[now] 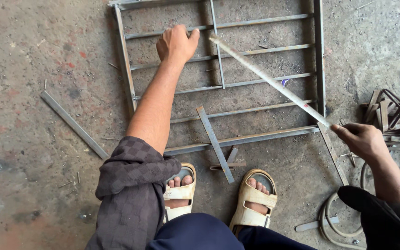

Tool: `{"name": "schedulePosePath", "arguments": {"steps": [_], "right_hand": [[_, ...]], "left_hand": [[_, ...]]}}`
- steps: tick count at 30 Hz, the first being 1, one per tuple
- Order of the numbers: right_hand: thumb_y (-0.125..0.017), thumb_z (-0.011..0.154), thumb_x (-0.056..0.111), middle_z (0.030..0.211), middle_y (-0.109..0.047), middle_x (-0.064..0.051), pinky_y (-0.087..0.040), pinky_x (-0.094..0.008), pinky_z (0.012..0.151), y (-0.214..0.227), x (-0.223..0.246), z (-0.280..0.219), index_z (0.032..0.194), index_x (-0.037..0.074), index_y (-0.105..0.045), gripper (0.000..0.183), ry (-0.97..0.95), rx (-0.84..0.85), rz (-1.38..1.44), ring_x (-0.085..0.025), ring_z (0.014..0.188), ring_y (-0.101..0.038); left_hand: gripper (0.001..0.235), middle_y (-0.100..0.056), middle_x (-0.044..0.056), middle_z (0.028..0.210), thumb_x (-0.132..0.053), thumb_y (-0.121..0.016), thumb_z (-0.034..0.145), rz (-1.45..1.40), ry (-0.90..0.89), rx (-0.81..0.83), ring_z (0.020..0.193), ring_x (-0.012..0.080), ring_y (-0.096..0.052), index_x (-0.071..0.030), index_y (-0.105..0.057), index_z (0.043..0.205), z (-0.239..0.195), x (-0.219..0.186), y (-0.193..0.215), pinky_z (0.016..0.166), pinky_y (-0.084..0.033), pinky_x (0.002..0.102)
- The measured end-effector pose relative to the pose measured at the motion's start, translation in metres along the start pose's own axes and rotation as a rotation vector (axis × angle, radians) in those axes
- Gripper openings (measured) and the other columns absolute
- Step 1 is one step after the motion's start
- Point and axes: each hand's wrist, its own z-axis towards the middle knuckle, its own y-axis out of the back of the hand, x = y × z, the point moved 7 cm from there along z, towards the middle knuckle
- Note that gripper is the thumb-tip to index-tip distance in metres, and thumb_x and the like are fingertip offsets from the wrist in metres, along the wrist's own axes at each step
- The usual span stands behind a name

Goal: The person welds and measures components for a metal window or door frame on a fabrication floor. They use a welding tool to join pieces, then use a tape measure and a straight edge tool to verify the alignment and spacing of the horizontal bars.

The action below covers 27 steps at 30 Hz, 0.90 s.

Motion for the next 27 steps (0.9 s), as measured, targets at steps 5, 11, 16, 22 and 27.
{"name": "schedulePosePath", "arguments": {"steps": [5, 11, 16, 22, 27], "right_hand": [[-0.07, 0.094, 0.056, 0.077, -0.073, -0.013, -0.056, -0.035, 0.06, -0.008, -0.029, -0.007, 0.114, 0.004, -0.08, 0.056, -0.121, 0.027, 0.183, -0.021, 0.07, -0.07], [-0.069, 0.095, 0.053, 0.075, -0.073, -0.015, -0.056, -0.041, 0.053, -0.016, -0.035, -0.011, 0.113, 0.003, -0.08, 0.054, -0.127, 0.07, 0.228, -0.025, 0.065, -0.069], [-0.071, 0.095, 0.054, 0.073, -0.072, -0.016, -0.054, -0.038, 0.056, -0.014, -0.027, 0.001, 0.114, 0.004, -0.081, 0.054, -0.13, 0.054, 0.137, -0.022, 0.064, -0.068], [-0.072, 0.093, 0.054, 0.073, -0.071, -0.013, -0.054, -0.037, 0.057, -0.012, -0.03, 0.021, 0.112, 0.006, -0.082, 0.053, -0.059, 0.048, 0.035, -0.021, 0.062, -0.068], [-0.071, 0.095, 0.055, 0.078, -0.069, -0.011, -0.056, -0.036, 0.059, -0.008, -0.037, 0.032, 0.113, 0.005, -0.082, 0.055, -0.019, 0.019, -0.082, -0.021, 0.064, -0.069]], "left_hand": [[0.039, -0.07, 0.003, 0.08, -0.054, -0.063, 0.093, -0.04, 0.093, 0.141, 0.069, 0.0171, -0.064, -0.016, -0.072, 0.086, 0.001, -0.014, -0.025, 0.059, -0.047, 0.039], [0.052, -0.065, 0.003, 0.076, -0.065, -0.067, 0.089, 0.018, 0.033, 0.178, 0.065, 0.0141, -0.058, -0.013, -0.068, 0.085, 0.004, -0.042, -0.048, 0.055, -0.044, 0.038], [0.052, -0.064, 0.002, 0.074, -0.065, -0.068, 0.083, 0.04, 0.082, 0.208, 0.058, 0.0137, -0.057, -0.014, -0.068, 0.082, 0.015, -0.044, -0.061, 0.045, -0.041, 0.035], [0.052, -0.063, 0.005, 0.07, -0.064, -0.069, 0.083, 0.138, -0.009, 0.158, 0.05, 0.0148, -0.056, -0.012, -0.069, 0.074, 0.028, -0.045, -0.079, 0.043, -0.046, 0.035], [0.044, -0.07, 0.01, 0.07, -0.05, -0.067, 0.088, 0.167, -0.107, 0.155, 0.057, 0.0205, -0.066, -0.009, -0.072, 0.075, 0.035, -0.047, -0.102, 0.048, -0.052, 0.039]]}}
